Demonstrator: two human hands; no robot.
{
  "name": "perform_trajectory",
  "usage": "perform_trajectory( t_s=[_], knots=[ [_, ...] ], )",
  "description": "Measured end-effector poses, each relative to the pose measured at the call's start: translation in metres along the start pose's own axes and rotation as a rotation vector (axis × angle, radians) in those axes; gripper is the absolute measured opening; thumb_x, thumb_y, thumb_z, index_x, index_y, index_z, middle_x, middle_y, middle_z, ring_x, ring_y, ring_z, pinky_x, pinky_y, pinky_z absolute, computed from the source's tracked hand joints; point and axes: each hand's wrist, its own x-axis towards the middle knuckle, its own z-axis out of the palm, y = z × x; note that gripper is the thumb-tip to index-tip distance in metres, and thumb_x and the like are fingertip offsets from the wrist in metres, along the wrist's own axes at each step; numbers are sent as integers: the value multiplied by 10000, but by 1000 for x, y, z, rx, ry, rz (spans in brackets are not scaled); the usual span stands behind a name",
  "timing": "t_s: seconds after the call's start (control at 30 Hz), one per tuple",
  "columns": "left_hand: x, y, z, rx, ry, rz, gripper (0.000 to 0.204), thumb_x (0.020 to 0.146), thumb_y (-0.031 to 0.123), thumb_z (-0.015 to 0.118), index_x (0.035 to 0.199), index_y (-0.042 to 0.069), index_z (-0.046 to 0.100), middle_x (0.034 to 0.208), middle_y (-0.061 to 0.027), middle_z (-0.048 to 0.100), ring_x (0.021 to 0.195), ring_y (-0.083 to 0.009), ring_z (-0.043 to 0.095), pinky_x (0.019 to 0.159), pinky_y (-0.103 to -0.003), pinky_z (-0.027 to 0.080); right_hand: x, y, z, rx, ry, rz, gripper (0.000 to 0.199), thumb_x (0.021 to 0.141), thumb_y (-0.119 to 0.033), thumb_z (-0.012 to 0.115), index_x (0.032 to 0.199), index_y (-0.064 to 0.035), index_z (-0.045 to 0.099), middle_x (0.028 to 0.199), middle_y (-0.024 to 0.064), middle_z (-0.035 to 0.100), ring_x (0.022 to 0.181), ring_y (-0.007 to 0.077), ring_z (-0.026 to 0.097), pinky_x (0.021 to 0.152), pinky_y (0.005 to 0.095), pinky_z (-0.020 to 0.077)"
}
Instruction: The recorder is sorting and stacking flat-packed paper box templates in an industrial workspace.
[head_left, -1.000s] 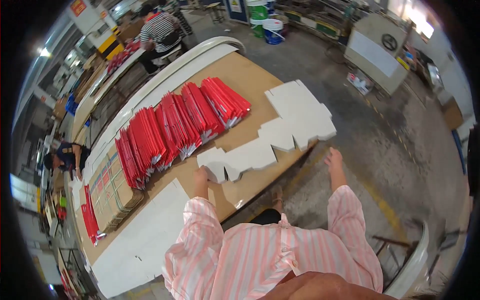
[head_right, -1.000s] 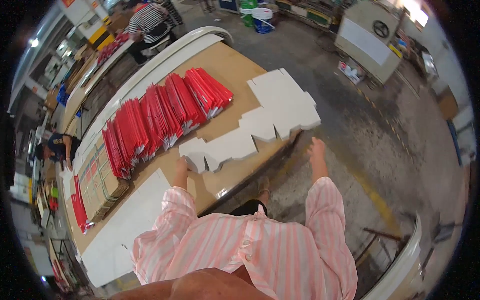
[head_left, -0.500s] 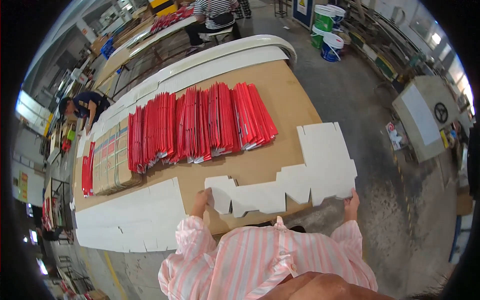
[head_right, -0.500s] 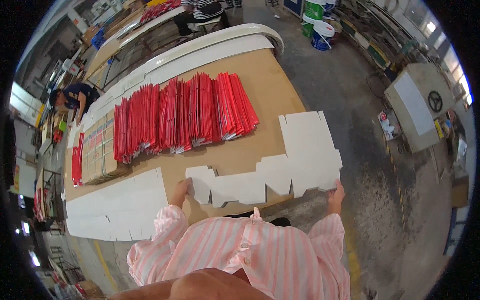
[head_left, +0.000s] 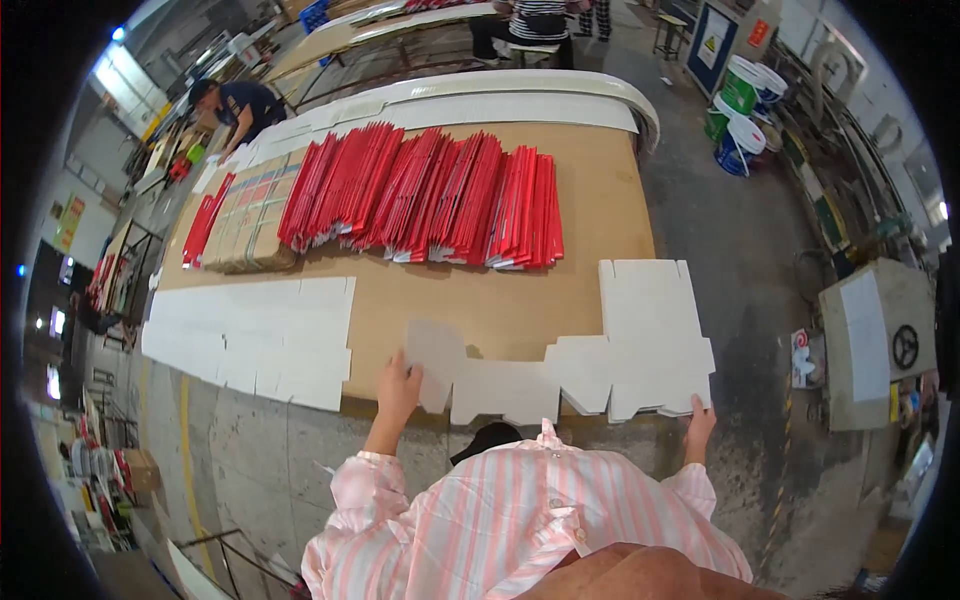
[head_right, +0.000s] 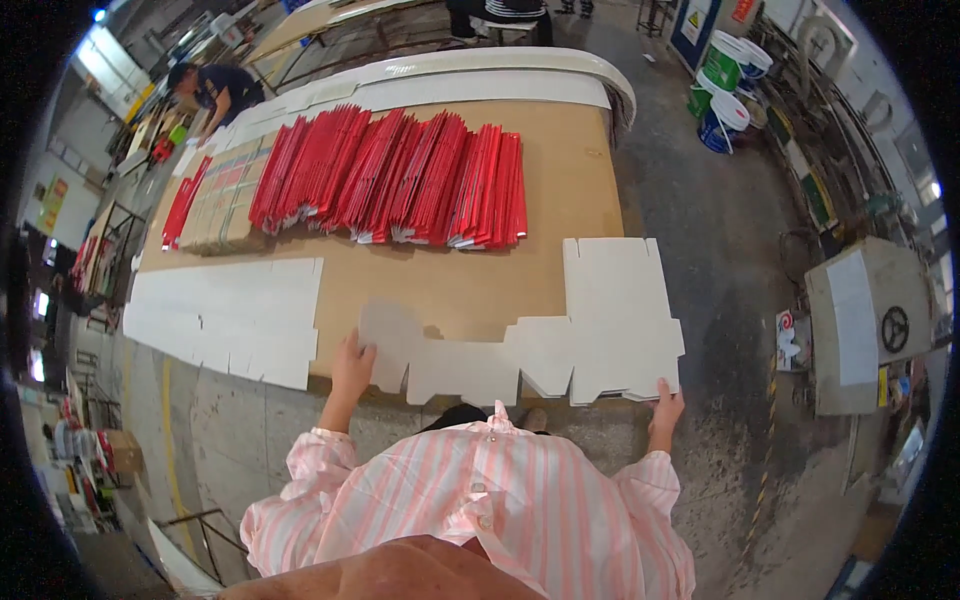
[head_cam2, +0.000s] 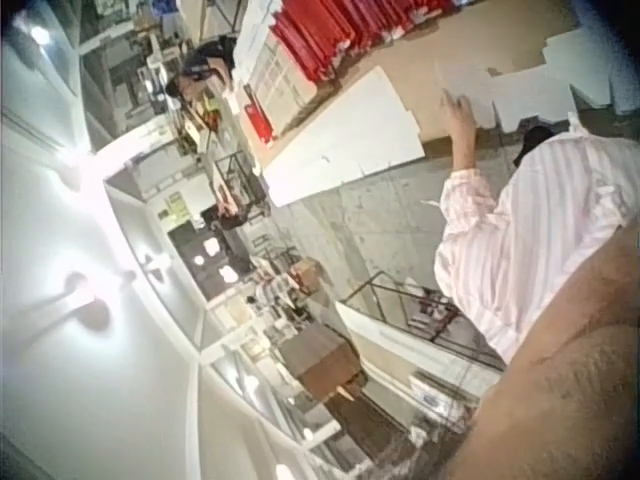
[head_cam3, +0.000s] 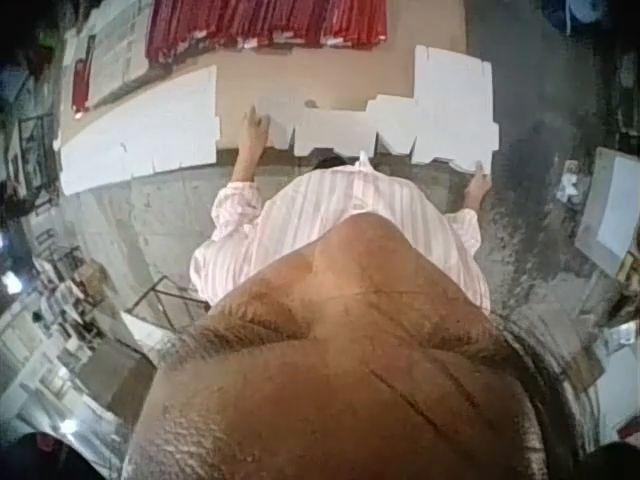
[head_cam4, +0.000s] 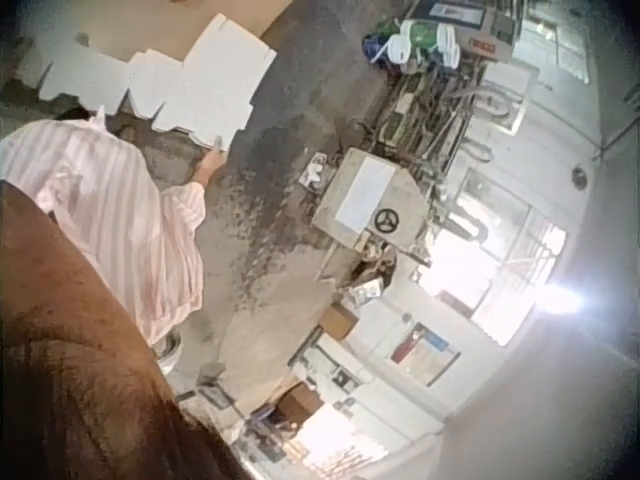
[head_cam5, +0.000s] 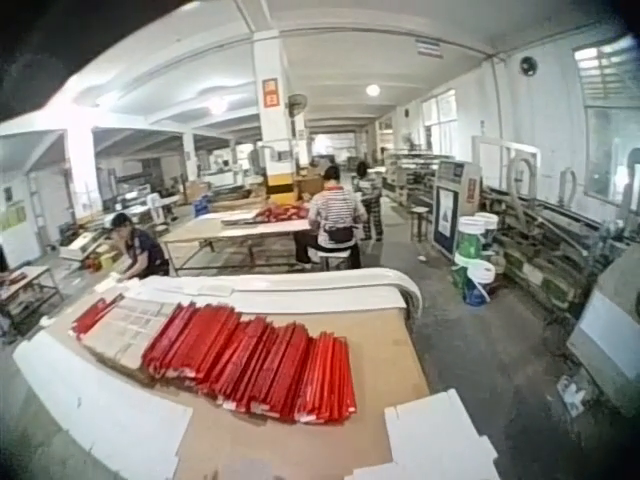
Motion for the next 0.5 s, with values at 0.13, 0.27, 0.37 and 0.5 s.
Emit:
perform_trajectory(
  t_s=[0.13,0.27,0.37,0.5],
  knots=[
    [-16,133,-16,179,40,279,361,758,138,550,1091,11,498,853,-201,563,770,-348,553,662,-430,459,-2,-20,-1,-202,-66,-94,284,838,-179,578,1062,-6,558,902,69,612,658,134,593,421,244,478],
    [-43,232,25,320,51,694,372,720,147,561,1066,20,513,772,-96,552,700,-242,561,574,-370,455,0,-17,-2,-238,-86,-101,283,840,-180,577,1062,-7,558,902,71,610,654,139,590,407,251,469],
    [-66,289,38,347,-36,962,351,749,183,555,1063,29,514,718,-88,541,634,-240,556,541,-367,446,-4,-18,5,-165,-100,-112,323,812,-217,609,1045,0,560,875,71,610,601,139,581,400,241,463],
    [-57,298,4,-187,-190,917,381,758,221,543,1093,42,523,757,-139,559,647,-285,560,517,-361,452,20,-3,-6,-78,-30,-41,311,810,-202,616,1066,-32,563,871,59,613,538,142,560,353,251,423]
  ],
)
